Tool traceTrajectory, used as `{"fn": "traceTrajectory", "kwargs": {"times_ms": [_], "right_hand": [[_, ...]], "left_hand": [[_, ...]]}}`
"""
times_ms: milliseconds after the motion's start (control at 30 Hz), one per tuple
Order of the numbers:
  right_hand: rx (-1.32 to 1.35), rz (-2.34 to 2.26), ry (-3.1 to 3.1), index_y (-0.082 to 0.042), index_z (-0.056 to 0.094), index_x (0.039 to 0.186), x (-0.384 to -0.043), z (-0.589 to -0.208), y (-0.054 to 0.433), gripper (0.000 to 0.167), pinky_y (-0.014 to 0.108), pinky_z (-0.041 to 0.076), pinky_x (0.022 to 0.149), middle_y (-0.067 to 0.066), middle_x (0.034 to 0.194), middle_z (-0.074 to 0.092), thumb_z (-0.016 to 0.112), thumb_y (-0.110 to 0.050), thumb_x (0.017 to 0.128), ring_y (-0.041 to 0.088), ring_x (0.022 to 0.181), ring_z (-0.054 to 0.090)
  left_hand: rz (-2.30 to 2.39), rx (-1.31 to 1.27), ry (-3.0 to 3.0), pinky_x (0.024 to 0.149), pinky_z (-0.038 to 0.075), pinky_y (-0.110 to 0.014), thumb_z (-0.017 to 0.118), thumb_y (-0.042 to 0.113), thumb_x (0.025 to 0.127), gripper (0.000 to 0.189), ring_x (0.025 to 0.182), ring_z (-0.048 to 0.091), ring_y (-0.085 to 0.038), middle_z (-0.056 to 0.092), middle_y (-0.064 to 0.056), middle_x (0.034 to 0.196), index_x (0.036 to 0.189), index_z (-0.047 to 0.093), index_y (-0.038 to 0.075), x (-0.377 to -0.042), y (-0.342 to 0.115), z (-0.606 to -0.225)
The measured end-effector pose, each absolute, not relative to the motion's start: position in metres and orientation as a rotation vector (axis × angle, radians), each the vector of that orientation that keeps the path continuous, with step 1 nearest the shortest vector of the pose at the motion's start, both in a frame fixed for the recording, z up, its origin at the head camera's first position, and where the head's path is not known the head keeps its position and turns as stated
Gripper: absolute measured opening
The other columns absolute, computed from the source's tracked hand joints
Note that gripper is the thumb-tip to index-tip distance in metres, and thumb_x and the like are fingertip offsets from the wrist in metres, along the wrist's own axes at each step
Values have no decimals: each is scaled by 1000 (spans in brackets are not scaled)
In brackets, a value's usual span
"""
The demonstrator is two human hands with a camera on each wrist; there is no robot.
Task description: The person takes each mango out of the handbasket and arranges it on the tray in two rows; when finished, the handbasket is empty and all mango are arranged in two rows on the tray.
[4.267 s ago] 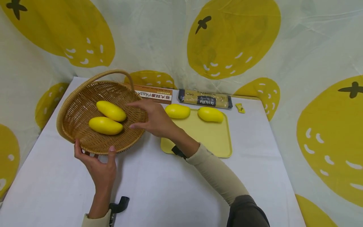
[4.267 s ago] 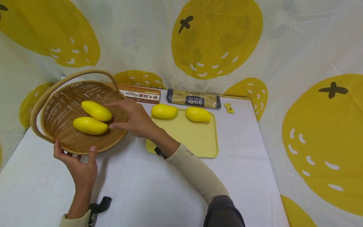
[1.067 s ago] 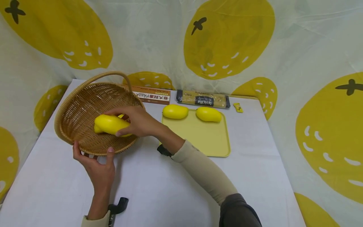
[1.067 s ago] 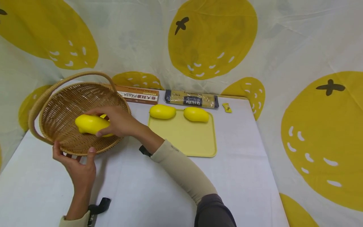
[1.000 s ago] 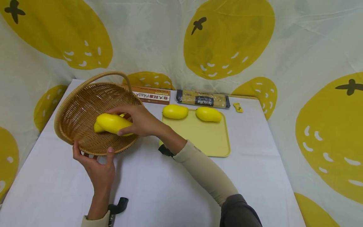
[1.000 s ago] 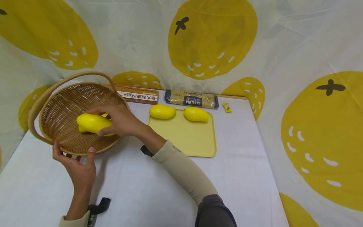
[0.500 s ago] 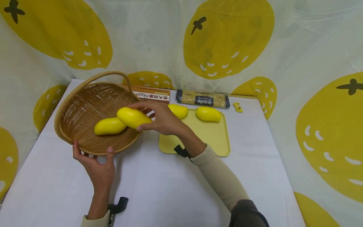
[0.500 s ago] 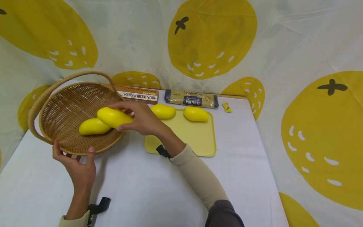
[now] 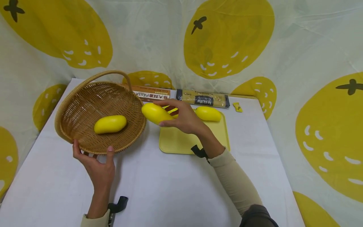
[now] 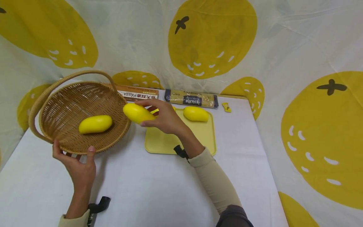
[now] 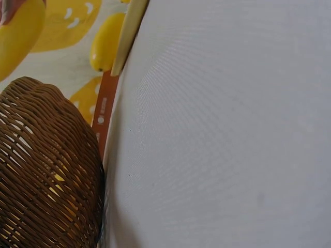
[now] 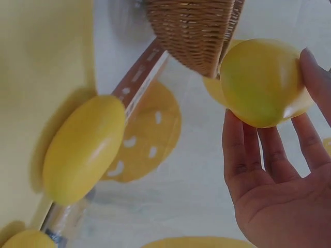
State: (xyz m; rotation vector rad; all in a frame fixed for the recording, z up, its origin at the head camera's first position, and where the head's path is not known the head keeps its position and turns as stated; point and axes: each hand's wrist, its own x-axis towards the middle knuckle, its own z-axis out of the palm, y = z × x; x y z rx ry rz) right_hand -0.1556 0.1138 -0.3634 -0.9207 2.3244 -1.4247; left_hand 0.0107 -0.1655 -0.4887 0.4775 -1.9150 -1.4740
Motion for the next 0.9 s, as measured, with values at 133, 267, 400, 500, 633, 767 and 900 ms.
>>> {"fn": "traceTrajectory", "kwargs": {"times_ms": [133,267,400,500,633,767,900], "right_hand": [[-877,-1424,2348,-29,67,144,-159,-372,125,66,44,57,99,-9,146,66,92,-19,83,22,120,67],[-836,-1391,2380,-26,68,143,-161,-382,134,66,44,56,103,-6,146,66,92,-16,83,26,123,66],[-764,-1360,2378,-25,68,143,-163,-396,141,65,49,54,106,-4,148,66,92,-15,83,29,124,65],[-717,-1346,2371,-25,68,143,-164,-408,145,65,50,54,106,-2,146,67,92,-14,83,29,125,65],[-685,-1314,2386,-23,68,143,-166,-421,148,65,49,54,105,1,143,68,92,-14,83,28,125,64],[-670,-1263,2414,-23,68,143,-167,-429,151,65,48,55,104,0,144,68,92,-17,83,27,126,64],[-655,-1217,2444,-22,68,143,-167,-436,152,63,46,56,102,1,143,68,91,-17,84,27,125,65]], "left_hand": [[-1470,480,-1918,120,42,-38,75,13,90,100,152,36,-32,15,-4,174,166,11,16,11,-165,-488],[-1474,480,-1916,120,42,-37,75,11,89,101,152,37,-32,15,-4,174,167,11,16,11,-166,-487],[-1480,486,-1919,120,42,-36,75,11,89,101,152,37,-31,15,-3,174,167,11,17,11,-167,-488],[-1480,488,-1926,120,42,-36,76,12,89,101,152,37,-31,15,-2,174,167,10,17,11,-167,-489],[-1478,483,-1925,120,42,-37,75,13,90,100,152,37,-31,15,-3,174,167,11,17,11,-166,-488],[-1478,481,-1923,121,42,-38,75,14,90,100,152,36,-31,14,-4,174,167,11,17,10,-167,-488],[-1479,474,-1924,120,42,-37,76,13,89,101,152,36,-30,14,-3,174,167,11,17,11,-167,-489]]}}
